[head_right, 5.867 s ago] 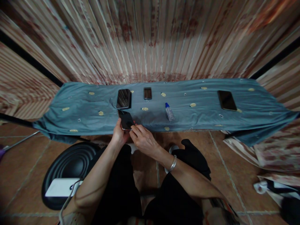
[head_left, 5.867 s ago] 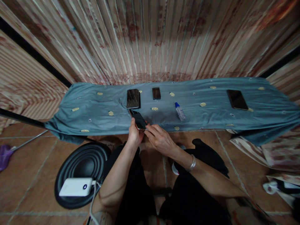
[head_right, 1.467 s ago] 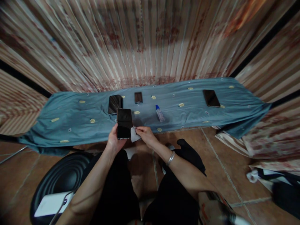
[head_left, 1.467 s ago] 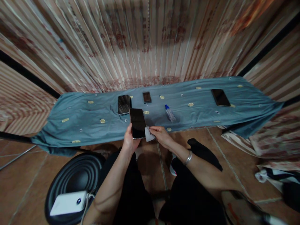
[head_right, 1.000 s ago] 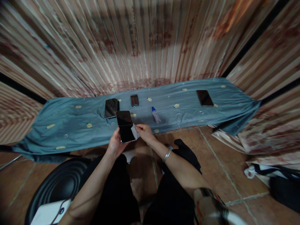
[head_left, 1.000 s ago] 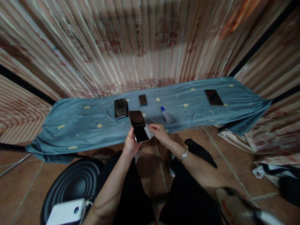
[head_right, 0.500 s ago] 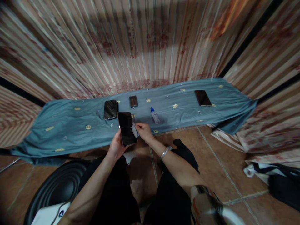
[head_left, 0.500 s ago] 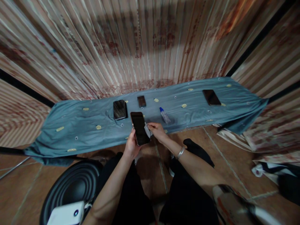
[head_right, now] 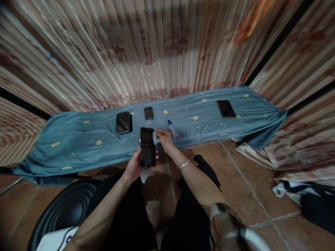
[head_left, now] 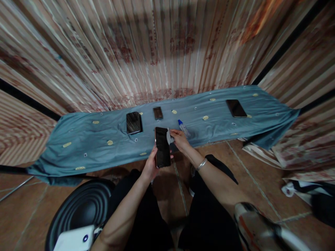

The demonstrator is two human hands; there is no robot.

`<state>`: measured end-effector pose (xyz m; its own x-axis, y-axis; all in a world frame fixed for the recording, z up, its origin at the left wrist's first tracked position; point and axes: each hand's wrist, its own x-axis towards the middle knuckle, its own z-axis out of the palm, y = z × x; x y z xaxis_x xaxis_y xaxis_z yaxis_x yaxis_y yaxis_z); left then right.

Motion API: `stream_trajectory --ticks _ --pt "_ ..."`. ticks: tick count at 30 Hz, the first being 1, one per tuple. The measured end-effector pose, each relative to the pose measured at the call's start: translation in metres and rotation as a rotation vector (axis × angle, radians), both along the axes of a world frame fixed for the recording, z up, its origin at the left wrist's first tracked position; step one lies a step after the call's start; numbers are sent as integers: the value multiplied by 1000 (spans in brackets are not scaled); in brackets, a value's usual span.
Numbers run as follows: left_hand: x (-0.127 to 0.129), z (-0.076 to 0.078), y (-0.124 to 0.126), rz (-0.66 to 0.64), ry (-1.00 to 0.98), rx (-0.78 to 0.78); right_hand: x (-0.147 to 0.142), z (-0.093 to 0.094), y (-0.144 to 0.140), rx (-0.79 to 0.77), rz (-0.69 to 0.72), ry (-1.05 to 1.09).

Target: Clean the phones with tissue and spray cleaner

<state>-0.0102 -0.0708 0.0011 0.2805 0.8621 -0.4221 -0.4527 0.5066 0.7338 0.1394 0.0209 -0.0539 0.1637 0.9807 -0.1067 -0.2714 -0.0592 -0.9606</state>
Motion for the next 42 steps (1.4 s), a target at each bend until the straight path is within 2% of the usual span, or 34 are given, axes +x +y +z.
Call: stream_trajectory --ticks 6,13,18,24,29,34,37,42 --pt "0 -5 -3 -67 56 17 8 2 12 -6 -6 -57" --pt "-3 -9 -2 -52 115 25 18 14 14 26 83 -206" --pt "-3 -11 -2 -45 164 89 23 22 12 59 115 -324" --pt "-7 -20 1 -48 175 155 22 31 8 196 107 -496" --pt "-9 -25 0 -75 251 103 17 40 5 238 138 -446" --pt "-5 -21 -1 -57 307 104 16 46 -1 316 160 -418" --pt "-1 -19 0 -57 322 112 15 48 -8 403 164 -520" --pt "4 -26 0 5 333 154 15 52 -20 557 127 -856"
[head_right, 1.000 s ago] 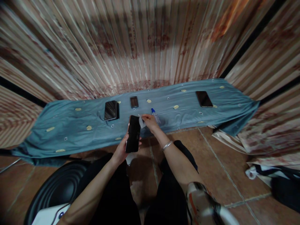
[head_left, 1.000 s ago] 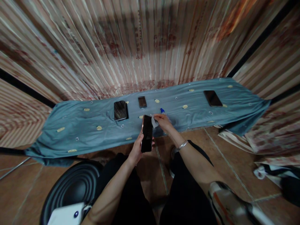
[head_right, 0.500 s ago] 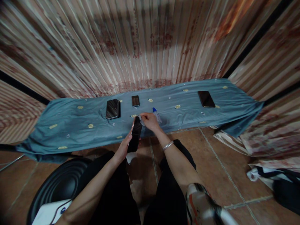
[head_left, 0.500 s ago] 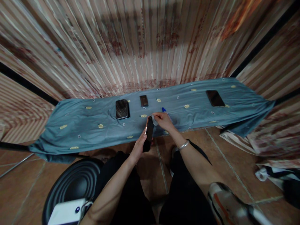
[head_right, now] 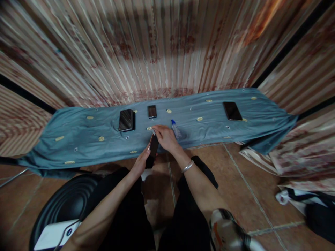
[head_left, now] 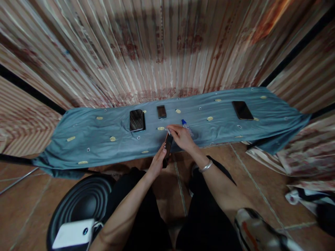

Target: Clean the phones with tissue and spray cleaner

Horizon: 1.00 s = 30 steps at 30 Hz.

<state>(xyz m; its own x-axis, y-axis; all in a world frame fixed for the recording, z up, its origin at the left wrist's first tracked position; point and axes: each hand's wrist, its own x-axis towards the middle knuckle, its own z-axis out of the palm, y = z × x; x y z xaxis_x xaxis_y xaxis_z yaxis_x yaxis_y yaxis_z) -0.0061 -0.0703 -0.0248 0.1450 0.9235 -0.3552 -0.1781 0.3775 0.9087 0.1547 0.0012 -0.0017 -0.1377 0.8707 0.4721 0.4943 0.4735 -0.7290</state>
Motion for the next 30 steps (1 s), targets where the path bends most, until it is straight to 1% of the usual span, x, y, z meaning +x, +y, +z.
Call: stream_trajectory --ticks 3,6,10,13,15,18,20,25,27,30 --pt "-1 -6 1 2 17 81 0 3 -6 82 0 -159" --pt "-3 -11 3 -3 51 130 -3 5 -12 146 17 -256" --pt "-5 -14 7 58 42 109 -15 2 -22 190 99 -316" --pt "-5 -15 11 94 21 201 -25 -2 -29 202 159 -340" --pt "-5 -15 12 76 26 251 -29 -3 -33 211 170 -362" --pt "-6 -12 12 43 45 267 -30 -3 -34 218 153 -398" --pt "-6 -11 10 34 33 242 -27 -2 -31 211 134 -412" --pt "-6 -11 6 29 -23 60 -13 1 -18 165 53 -385" --pt "-6 -10 6 35 -36 33 -11 1 -15 163 30 -360" --pt "-8 -9 7 62 -62 29 -13 0 -18 181 37 -341"
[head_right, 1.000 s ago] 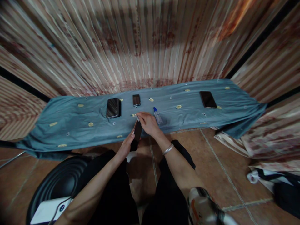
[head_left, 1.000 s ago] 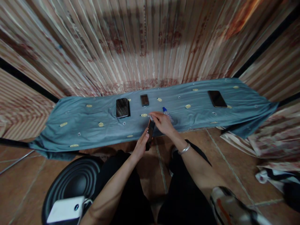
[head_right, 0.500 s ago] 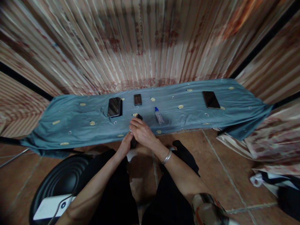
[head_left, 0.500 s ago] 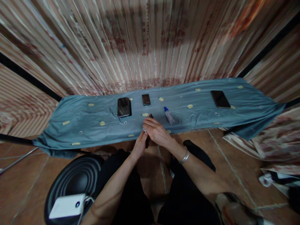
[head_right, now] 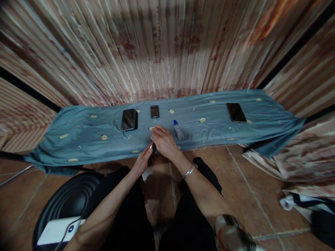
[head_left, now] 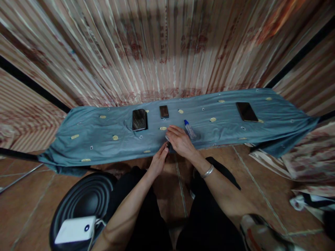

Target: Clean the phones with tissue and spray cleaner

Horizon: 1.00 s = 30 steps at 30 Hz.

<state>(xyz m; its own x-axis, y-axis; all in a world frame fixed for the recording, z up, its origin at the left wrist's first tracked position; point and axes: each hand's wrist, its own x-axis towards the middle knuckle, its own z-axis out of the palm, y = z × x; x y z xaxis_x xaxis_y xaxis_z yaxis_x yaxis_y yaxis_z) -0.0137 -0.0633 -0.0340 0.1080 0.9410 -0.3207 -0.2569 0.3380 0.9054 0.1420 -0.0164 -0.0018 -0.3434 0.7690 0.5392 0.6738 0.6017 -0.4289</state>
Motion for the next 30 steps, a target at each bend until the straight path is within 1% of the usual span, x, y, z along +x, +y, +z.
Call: stream_trajectory --ticks 4,7,10,14,16,19,24,27,30 --pt "-4 0 2 14 -16 2 -9 -3 -10 44 65 -28" --pt "-7 0 2 0 14 31 -12 -4 -12 57 123 -41" --pt "-7 1 1 -24 74 50 -7 -4 -8 35 110 -8" --pt "-7 1 0 -59 86 57 6 -3 3 -8 16 86" --pt "-7 1 -1 -69 72 62 10 -3 6 -38 -5 125" --pt "-6 4 -3 -71 76 65 12 -3 9 -93 0 181" --pt "-4 15 -7 -105 182 77 11 0 12 -187 29 317" --pt "-4 20 -9 -141 186 25 12 -1 15 -253 22 382" --pt "-4 22 -10 -146 132 -55 14 -3 19 -306 18 430"
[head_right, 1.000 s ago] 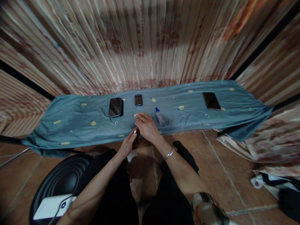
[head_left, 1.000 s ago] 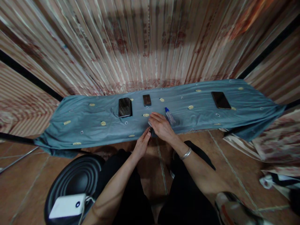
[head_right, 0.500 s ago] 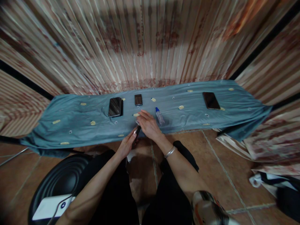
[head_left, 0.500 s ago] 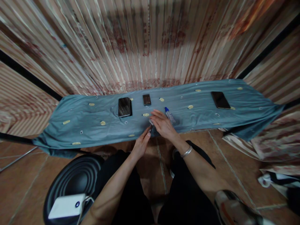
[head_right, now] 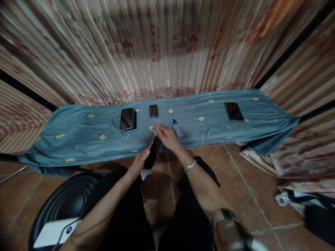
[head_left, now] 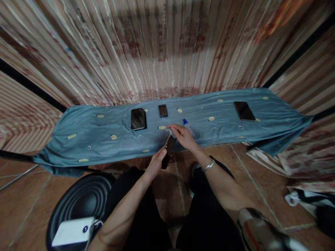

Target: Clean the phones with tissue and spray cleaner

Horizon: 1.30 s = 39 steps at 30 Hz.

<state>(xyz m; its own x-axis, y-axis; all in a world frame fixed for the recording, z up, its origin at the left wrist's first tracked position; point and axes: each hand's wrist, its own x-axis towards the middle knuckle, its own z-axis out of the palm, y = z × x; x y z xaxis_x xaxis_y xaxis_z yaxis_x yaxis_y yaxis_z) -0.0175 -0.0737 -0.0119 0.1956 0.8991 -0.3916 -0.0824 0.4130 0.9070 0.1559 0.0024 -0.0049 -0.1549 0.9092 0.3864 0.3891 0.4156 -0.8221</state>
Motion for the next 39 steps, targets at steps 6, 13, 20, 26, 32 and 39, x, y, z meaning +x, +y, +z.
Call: stream_trajectory --ticks 6,13,20,26,32,39 --pt "1 3 -2 -11 -128 -33 4 -8 10 -65 17 93" --pt "-1 8 -1 23 -219 -86 6 -13 18 -314 -27 355" --pt "-1 15 1 18 -307 -168 -11 -23 18 -478 -88 677" --pt "-2 26 3 57 -390 -237 -21 -19 13 -560 -71 881" --pt "-2 26 4 67 -429 -233 -30 -13 8 -647 -107 1057" --pt "-4 18 13 148 -516 -220 -44 -22 -6 -598 -89 781"
